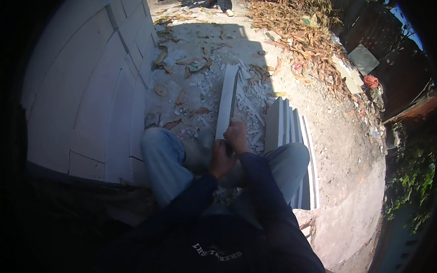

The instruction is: The person sits on the ground and uses a hand saw to cut a long white wooden plank. They hold the plank steady with one hand while sawing with the other, then lift the plank to inspect the cut before continuing to saw through the material.

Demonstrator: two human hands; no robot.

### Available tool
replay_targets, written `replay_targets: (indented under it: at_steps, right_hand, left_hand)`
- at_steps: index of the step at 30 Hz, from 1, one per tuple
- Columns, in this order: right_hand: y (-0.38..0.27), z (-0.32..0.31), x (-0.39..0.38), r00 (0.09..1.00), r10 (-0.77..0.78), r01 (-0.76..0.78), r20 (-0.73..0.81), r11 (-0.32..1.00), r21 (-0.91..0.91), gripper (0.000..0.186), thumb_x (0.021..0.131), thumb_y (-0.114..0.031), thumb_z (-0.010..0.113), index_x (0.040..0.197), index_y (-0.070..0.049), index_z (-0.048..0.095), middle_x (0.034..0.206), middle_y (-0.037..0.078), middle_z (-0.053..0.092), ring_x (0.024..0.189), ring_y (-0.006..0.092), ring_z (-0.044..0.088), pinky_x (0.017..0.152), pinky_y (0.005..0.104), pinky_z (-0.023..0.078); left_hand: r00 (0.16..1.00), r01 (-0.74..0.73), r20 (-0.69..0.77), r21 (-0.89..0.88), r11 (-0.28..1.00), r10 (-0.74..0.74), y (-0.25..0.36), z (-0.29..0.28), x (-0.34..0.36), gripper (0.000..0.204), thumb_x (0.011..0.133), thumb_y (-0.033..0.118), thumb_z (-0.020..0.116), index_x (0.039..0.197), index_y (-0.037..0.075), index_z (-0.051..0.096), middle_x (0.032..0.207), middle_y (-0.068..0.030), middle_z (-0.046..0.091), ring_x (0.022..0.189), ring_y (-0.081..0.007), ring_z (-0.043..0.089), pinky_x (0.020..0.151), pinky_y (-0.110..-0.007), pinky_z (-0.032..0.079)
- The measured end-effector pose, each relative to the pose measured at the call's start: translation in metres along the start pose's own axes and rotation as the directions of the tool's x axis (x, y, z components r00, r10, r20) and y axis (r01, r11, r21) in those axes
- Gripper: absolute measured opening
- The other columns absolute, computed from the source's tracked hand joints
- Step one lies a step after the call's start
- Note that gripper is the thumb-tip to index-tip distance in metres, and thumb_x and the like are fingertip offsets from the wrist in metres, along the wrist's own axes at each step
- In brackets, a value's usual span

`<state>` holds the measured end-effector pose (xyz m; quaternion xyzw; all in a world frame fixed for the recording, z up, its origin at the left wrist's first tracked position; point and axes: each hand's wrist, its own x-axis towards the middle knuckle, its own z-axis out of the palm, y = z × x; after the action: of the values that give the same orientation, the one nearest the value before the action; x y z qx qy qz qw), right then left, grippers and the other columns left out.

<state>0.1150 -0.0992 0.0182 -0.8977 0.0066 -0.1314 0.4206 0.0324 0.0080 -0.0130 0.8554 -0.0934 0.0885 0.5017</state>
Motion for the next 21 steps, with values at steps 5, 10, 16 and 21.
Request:
replay_targets:
  at_steps: [5, 10, 16, 21]
  right_hand:
    - [0.019, 0.035, -0.009, 0.986, 0.15, -0.141, -0.068, 0.982, 0.126, 0.018, 0.08, -0.008, 0.063, 0.091, 0.005, 0.069, 0.075, 0.023, 0.068, 0.074, 0.0392, 0.071, 0.069, 0.046, 0.053]
    - [0.01, 0.047, -0.012, 0.998, 0.066, -0.066, -0.014, 0.998, -0.017, 0.025, 0.089, -0.016, 0.059, 0.094, 0.005, 0.071, 0.081, 0.028, 0.068, 0.081, 0.0452, 0.07, 0.073, 0.0497, 0.053]
    - [0.005, 0.027, 0.006, 0.922, 0.387, -0.384, 0.001, 0.916, 0.118, 0.036, 0.093, -0.03, 0.062, 0.097, 0.003, 0.075, 0.083, 0.026, 0.071, 0.084, 0.0453, 0.071, 0.078, 0.0507, 0.054]
    - [0.106, 0.057, -0.002, 0.914, 0.398, -0.367, 0.085, 0.896, -0.248, 0.061, 0.089, -0.049, 0.071, 0.112, 0.007, 0.07, 0.101, 0.026, 0.073, 0.098, 0.0413, 0.072, 0.086, 0.0485, 0.055]
  left_hand:
    - [0.999, 0.05, 0.015, -0.045, 0.998, -0.05, -0.023, 0.017, 0.01, 0.042, 0.078, 0.025, 0.079, 0.11, 0.0, 0.067, 0.105, -0.0236, 0.065, 0.108, -0.0444, 0.061, 0.09, -0.051, 0.048]
    - [0.993, 0.117, 0.047, -0.163, 0.98, -0.111, -0.036, 0.014, 0.009, 0.038, 0.085, 0.025, 0.074, 0.11, -0.002, 0.066, 0.102, -0.0259, 0.07, 0.103, -0.044, 0.068, 0.084, -0.051, 0.051]
    - [0.954, 0.209, -0.143, -0.312, 0.927, -0.263, -0.033, 0.004, 0.022, 0.033, 0.092, 0.022, 0.071, 0.114, -0.003, 0.065, 0.098, -0.0233, 0.071, 0.098, -0.0378, 0.071, 0.084, -0.044, 0.052]
    - [0.976, 0.101, -0.16, -0.275, 0.956, -0.15, -0.045, 0.004, 0.014, 0.033, 0.094, 0.025, 0.074, 0.111, -0.002, 0.065, 0.095, -0.0164, 0.07, 0.091, -0.0307, 0.07, 0.082, -0.042, 0.052]
